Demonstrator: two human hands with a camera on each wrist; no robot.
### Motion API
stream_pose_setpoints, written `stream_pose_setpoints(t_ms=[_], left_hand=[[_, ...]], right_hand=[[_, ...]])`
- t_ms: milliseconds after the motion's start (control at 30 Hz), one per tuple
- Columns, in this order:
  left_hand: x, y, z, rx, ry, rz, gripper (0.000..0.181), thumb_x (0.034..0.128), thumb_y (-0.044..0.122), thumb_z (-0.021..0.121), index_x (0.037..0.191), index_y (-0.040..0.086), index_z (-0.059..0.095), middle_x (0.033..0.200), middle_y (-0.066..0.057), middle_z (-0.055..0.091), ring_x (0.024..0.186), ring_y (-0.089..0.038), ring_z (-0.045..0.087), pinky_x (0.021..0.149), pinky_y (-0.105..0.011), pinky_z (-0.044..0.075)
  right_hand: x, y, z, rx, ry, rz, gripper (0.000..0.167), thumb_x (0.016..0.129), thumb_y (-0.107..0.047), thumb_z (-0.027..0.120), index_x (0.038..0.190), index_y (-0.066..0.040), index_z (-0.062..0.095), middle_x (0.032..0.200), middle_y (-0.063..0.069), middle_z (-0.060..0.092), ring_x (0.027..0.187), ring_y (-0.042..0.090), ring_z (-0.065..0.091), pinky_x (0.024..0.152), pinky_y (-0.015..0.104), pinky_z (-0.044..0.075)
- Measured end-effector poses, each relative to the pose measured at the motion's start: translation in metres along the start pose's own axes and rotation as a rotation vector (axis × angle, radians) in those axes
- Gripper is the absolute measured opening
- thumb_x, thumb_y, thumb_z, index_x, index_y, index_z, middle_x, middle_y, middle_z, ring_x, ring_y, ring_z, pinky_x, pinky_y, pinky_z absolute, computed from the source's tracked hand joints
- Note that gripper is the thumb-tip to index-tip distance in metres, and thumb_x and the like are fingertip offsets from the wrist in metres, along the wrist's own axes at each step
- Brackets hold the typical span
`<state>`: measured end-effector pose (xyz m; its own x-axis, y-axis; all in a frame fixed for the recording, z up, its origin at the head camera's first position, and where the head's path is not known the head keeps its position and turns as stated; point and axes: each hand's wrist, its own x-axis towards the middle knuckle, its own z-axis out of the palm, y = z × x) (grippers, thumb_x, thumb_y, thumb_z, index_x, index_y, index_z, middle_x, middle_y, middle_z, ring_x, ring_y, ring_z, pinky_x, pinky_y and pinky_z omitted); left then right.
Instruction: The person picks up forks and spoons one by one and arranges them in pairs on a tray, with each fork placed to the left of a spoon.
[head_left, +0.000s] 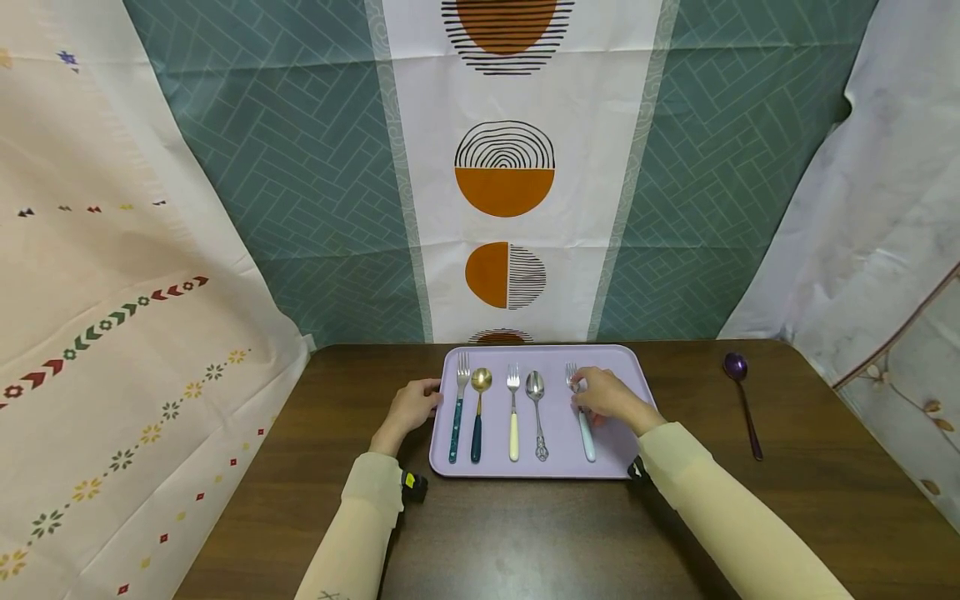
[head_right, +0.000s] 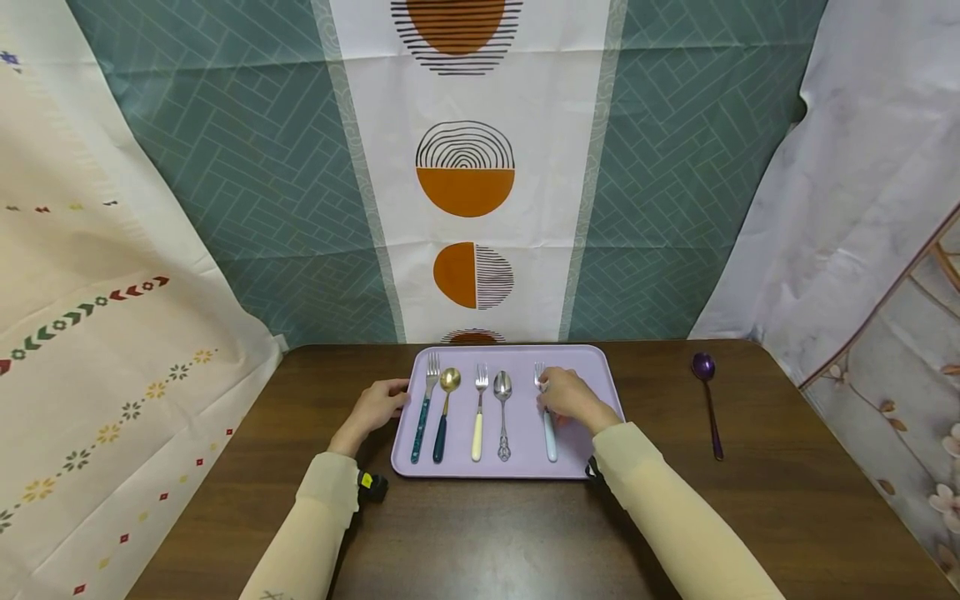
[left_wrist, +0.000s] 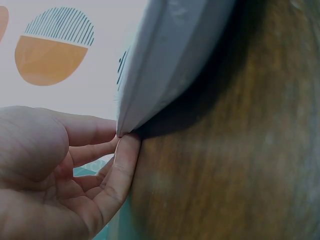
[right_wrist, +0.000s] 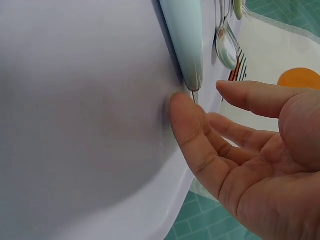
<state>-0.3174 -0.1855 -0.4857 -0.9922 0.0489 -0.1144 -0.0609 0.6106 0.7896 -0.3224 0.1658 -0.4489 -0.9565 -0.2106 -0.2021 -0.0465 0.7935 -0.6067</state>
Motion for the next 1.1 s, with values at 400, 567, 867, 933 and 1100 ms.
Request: stream_pose_setpoints(t_ms=[400,567,867,933,1100], left_hand=[[0.001,-0.001,-0.001,-0.007,0.004,0.01,0.042,0.1066,0.013,0.056,0.146,-0.002,0.057,0.128,-0.022,0.068,0.104,-0.033,0.073,0.094,-0.047,0.059],[0.001,-0.002,0.0,-0.01,0.003,0.01,0.041,0.1064,0.012,0.055,0.145,-0.002,0.057,0.128,-0.022,0.068,0.104,-0.032,0.073,0.093,-0.046,0.059],[0.001,-0.002,0.0,-0.008,0.005,0.004,0.042,0.1061,0.012,0.055,0.145,-0.003,0.057,0.129,-0.023,0.067,0.104,-0.033,0.073,0.093,-0.046,0.059],[0.001,-0.002,-0.001,-0.01,0.005,-0.001,0.042,0.1061,0.013,0.056,0.145,-0.002,0.058,0.129,-0.023,0.067,0.104,-0.033,0.073,0.093,-0.046,0.059],[0.001,-0.001,-0.001,-0.011,-0.001,-0.001,0.042,0.1066,0.013,0.056,0.146,-0.002,0.057,0.129,-0.023,0.067,0.105,-0.034,0.073,0.094,-0.047,0.059]], right_hand=[[-0.001,0.007,-0.01,-0.045,0.008,-0.062,0.026,0.099,-0.009,0.062,0.122,0.004,0.065,0.049,0.0,0.049,0.043,0.018,0.06,0.044,0.024,0.046],[-0.003,0.01,-0.015,-0.046,-0.008,-0.094,0.025,0.098,-0.008,0.059,0.119,0.004,0.068,0.049,-0.002,0.047,0.043,0.015,0.054,0.043,0.025,0.045],[-0.008,0.021,-0.031,-0.002,0.006,-0.105,0.028,0.097,-0.005,0.058,0.12,0.009,0.067,0.068,0.01,0.059,0.052,0.015,0.056,0.048,0.033,0.055],[-0.009,0.024,-0.036,0.008,0.009,-0.103,0.029,0.098,-0.005,0.057,0.121,0.01,0.066,0.072,0.013,0.06,0.053,0.017,0.057,0.048,0.033,0.056],[-0.011,0.032,-0.045,0.031,0.03,-0.095,0.031,0.097,-0.005,0.057,0.122,0.012,0.065,0.075,0.018,0.063,0.056,0.022,0.061,0.05,0.037,0.058]])
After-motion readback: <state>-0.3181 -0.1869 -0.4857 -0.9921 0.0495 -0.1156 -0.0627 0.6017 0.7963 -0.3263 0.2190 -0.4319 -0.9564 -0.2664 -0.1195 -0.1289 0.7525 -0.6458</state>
